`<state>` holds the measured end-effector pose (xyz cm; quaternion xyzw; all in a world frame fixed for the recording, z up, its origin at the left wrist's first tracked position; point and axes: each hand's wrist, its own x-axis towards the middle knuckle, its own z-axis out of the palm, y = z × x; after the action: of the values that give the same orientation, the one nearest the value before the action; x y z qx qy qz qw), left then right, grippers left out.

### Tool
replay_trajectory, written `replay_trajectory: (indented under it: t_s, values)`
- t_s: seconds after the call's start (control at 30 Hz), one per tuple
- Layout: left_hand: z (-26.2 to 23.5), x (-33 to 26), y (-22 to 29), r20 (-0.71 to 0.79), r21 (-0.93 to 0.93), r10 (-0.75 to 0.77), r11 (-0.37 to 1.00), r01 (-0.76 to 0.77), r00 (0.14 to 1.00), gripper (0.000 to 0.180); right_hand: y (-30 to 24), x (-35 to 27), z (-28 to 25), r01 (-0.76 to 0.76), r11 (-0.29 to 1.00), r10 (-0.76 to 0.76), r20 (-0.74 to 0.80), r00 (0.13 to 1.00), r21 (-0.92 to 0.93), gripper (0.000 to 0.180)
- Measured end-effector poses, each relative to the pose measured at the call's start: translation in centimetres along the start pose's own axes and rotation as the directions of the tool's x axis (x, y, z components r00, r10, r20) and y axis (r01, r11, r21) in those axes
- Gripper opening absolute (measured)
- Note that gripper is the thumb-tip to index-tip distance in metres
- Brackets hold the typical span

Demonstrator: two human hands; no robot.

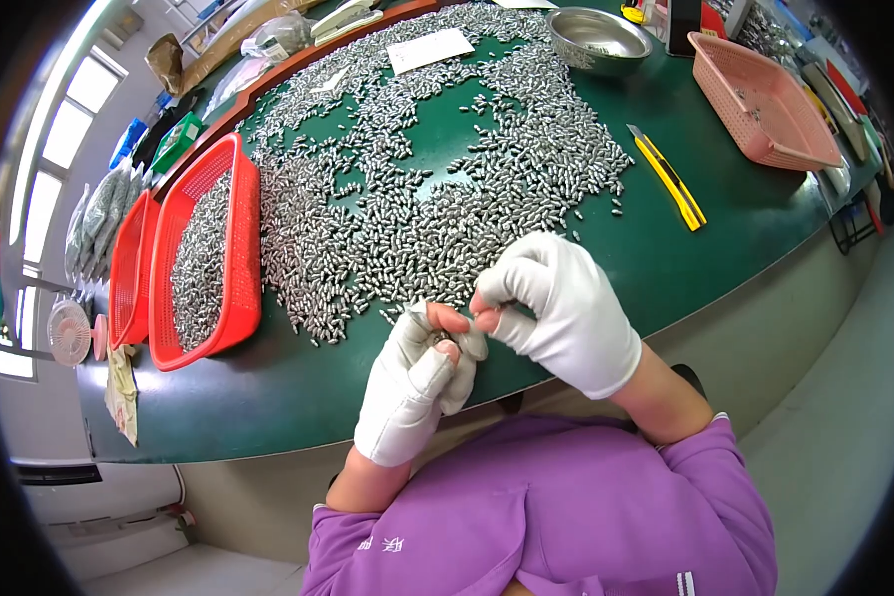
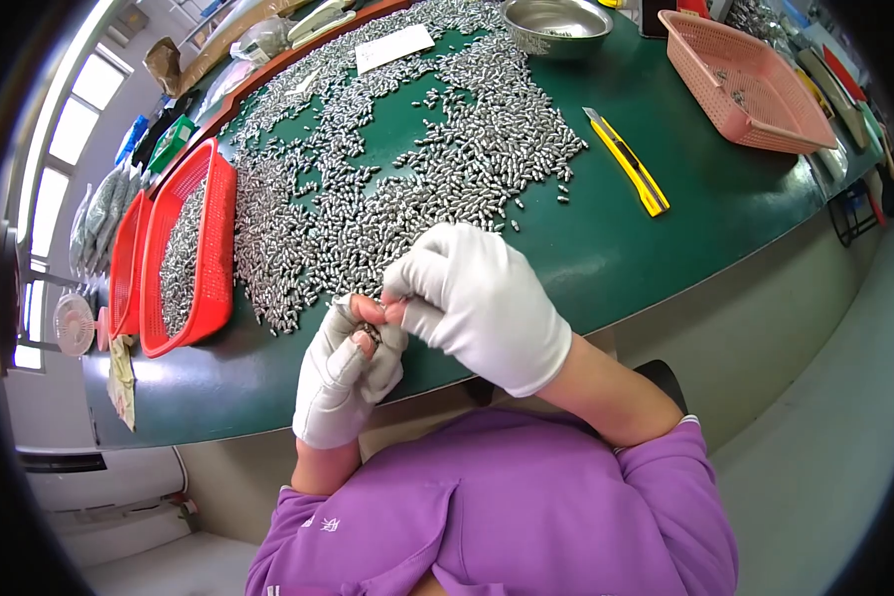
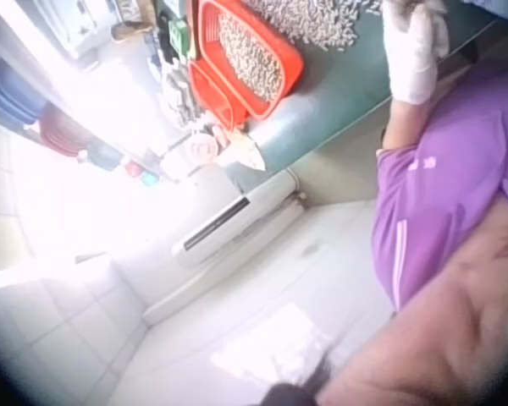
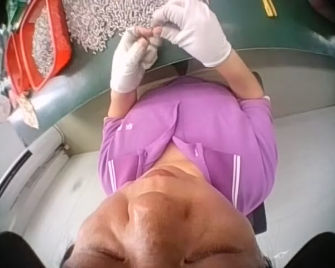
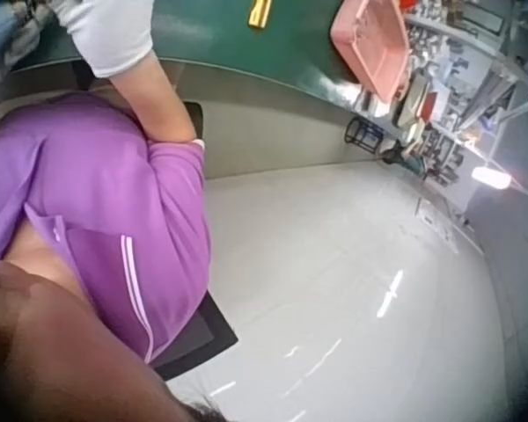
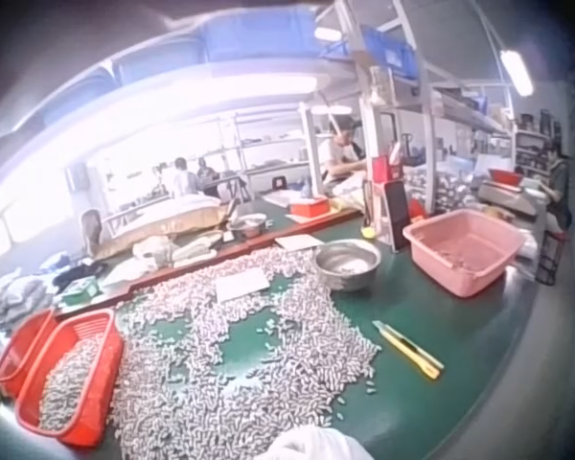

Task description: Inspecting and deburring small metal components using a utility knife at a workshop bench.

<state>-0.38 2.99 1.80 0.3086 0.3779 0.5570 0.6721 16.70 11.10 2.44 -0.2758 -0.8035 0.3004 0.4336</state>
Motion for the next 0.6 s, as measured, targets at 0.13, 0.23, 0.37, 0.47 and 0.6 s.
replay_trajectory:
  t_s: [0.13,0.23,0.37,0.47,0.6]
  values:
    - [-0.16,-0.27,0.04,0.039,0.093,-0.07,0.993,0.066,0.997,0.027,0.01,0.02,0.74,0.061,0.993,-0.07,0.081,0.994,0.105,0.019]
    - [-0.2,-0.36,-0.03,0.029,0.084,-0.05,0.995,0.048,0.998,0.022,0.16,-0.06,0.74,0.1,0.991,-0.106,0.063,0.992,0.087,0.019]
    - [0.2,-0.35,0.28,-0.018,0.116,-0.049,0.992,0.05,0.999,0.021,0.38,-0.09,0.8,0.041,0.999,-0.04,-0.034,0.999,0.029,0.018]
    - [0.33,-0.44,0.44,-0.021,0.151,-0.04,0.988,0.043,0.999,0.026,0.72,-0.35,0.63,-0.008,0.995,-0.005,-0.128,0.992,-0.103,0.019]
    - [0.36,-0.47,0.48,-0.037,0.13,-0.037,0.991,0.042,0.999,0.027,0.77,-0.41,0.52,-0.049,0.974,0.011,-0.169,0.986,-0.223,0.018]
